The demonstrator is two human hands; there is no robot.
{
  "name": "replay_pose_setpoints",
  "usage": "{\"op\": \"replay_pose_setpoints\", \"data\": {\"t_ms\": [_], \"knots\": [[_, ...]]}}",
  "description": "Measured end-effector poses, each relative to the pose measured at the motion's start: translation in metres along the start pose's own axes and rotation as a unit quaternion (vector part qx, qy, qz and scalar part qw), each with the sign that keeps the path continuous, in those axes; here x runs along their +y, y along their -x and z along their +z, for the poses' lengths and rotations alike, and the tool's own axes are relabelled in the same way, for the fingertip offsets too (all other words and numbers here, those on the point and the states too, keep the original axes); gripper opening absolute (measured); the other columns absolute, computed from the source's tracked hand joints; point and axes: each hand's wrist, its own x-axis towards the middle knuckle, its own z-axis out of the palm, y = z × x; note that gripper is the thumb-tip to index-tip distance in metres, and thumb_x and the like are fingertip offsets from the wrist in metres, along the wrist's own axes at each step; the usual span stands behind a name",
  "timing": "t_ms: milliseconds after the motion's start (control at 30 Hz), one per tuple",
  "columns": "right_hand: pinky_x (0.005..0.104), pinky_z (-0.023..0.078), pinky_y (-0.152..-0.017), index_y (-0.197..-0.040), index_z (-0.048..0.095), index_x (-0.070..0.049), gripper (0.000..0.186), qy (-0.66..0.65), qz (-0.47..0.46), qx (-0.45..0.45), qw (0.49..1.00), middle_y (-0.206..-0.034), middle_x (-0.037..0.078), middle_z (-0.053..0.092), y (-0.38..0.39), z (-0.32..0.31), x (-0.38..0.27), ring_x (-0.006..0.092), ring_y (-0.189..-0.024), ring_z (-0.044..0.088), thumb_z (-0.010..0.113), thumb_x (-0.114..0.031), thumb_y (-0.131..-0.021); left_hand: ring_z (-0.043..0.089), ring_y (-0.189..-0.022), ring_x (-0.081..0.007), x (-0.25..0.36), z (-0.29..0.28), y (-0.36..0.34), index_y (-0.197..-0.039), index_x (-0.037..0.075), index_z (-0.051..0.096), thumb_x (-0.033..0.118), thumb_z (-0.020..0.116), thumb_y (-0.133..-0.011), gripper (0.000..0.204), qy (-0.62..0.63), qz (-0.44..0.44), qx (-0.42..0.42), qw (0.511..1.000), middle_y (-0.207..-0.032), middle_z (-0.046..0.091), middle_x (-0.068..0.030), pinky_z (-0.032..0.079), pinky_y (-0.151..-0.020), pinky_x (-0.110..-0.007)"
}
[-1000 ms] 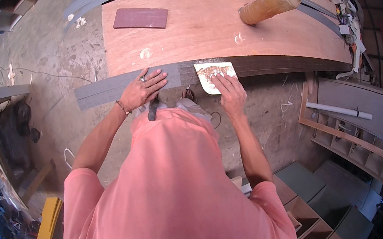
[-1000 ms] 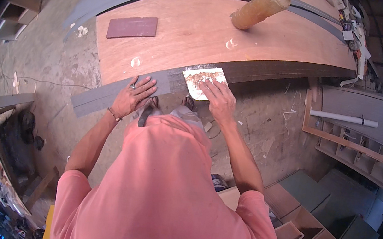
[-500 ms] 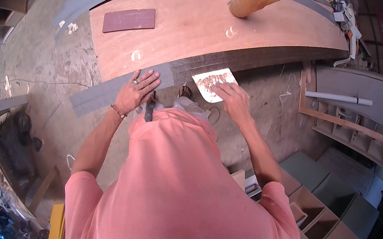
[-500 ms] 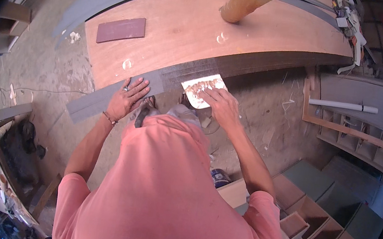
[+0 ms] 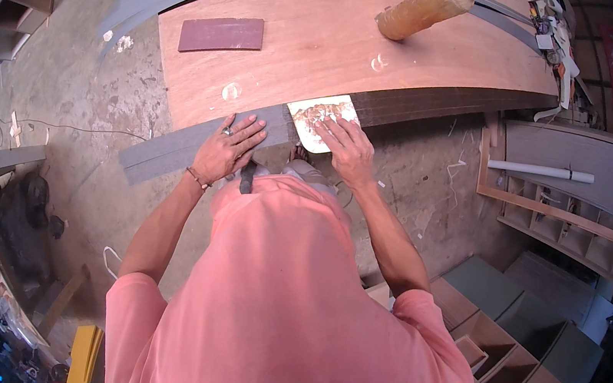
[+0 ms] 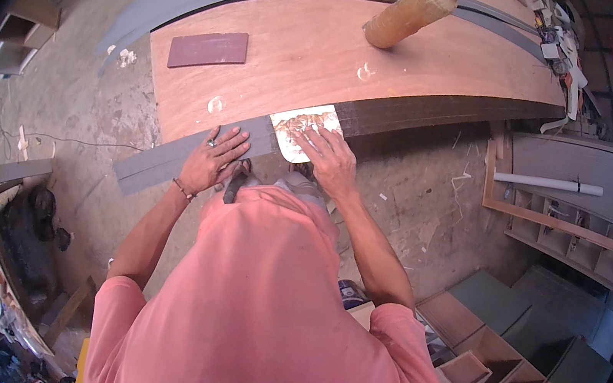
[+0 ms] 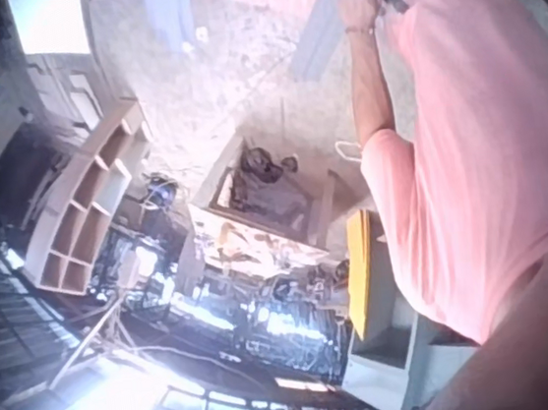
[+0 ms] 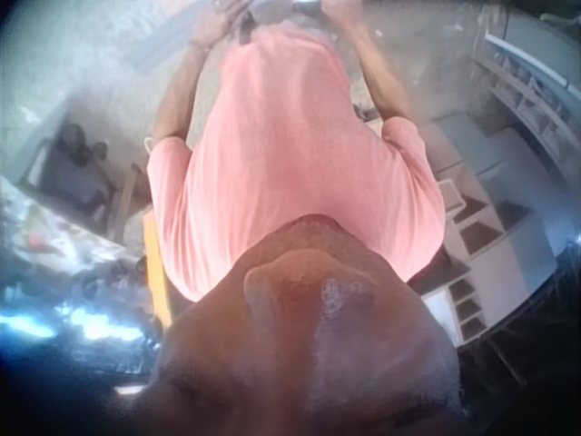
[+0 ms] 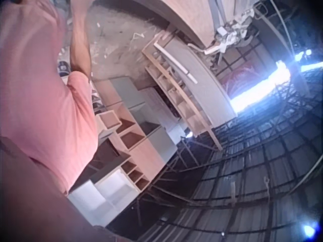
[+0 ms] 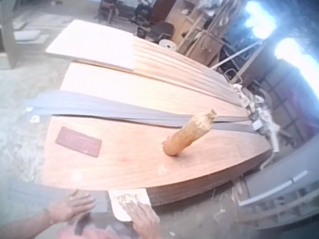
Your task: The person applies adhesive to a wooden board and then carefully presses a long veneer strip onto the edge of the board.
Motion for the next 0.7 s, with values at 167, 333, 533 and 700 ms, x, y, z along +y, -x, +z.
{"op": "replay_pose_setpoints", "data": {"t_ms": [167,333,533,700], "knots": [[0.0477,0.056,-0.1,-0.128,0.074,-0.016,0.047,-0.008,0.016,0.0,1.0,-0.124,0.005,0.073,-0.002,-0.003,0.001,0.0286,-0.114,0.067,0.061,-0.002,-0.085,0.044,-0.15,-0.0255,-0.001,0.001,0.0,-0.148,0.014,0.057,0.018,0.07,-0.093,0.057,-0.01,0.002,0.001,1.0,-0.16,0.05,-0.0022,0.031,-0.126,-0.053],[0.0434,0.058,-0.095,-0.124,0.076,-0.016,0.045,-0.013,0.031,-0.028,0.999,-0.123,0.005,0.074,-0.01,-0.003,-0.007,0.0291,-0.11,0.068,0.062,-0.001,-0.084,0.043,-0.151,-0.0253,0.001,-0.001,0.001,-0.15,0.015,0.055,0.017,0.07,-0.092,0.059,-0.006,0.002,-0.004,1.0,-0.161,0.049,-0.0019,0.031,-0.126,-0.053],[0.0392,0.06,-0.089,-0.12,0.077,-0.016,0.043,-0.044,0.058,-0.089,0.993,-0.121,0.003,0.075,-0.003,-0.025,-0.036,0.0271,-0.107,0.069,0.063,-0.001,-0.083,0.041,-0.152,-0.0264,-0.002,0.001,0.002,-0.15,0.015,0.056,0.018,0.07,-0.094,0.058,0.003,-0.001,-0.011,1.0,-0.162,0.048,-0.0026,0.028,-0.127,-0.054],[0.0385,0.059,-0.091,-0.119,0.078,-0.017,0.046,-0.065,0.081,-0.162,0.981,-0.119,0.002,0.076,0.008,-0.047,-0.047,0.0258,-0.108,0.07,0.064,0.001,-0.079,0.04,-0.152,-0.0266,-0.004,-0.002,0.002,-0.149,0.015,0.057,0.018,0.07,-0.094,0.056,0.01,0.004,-0.014,1.0,-0.162,0.048,-0.0033,0.028,-0.127,-0.055]]}}
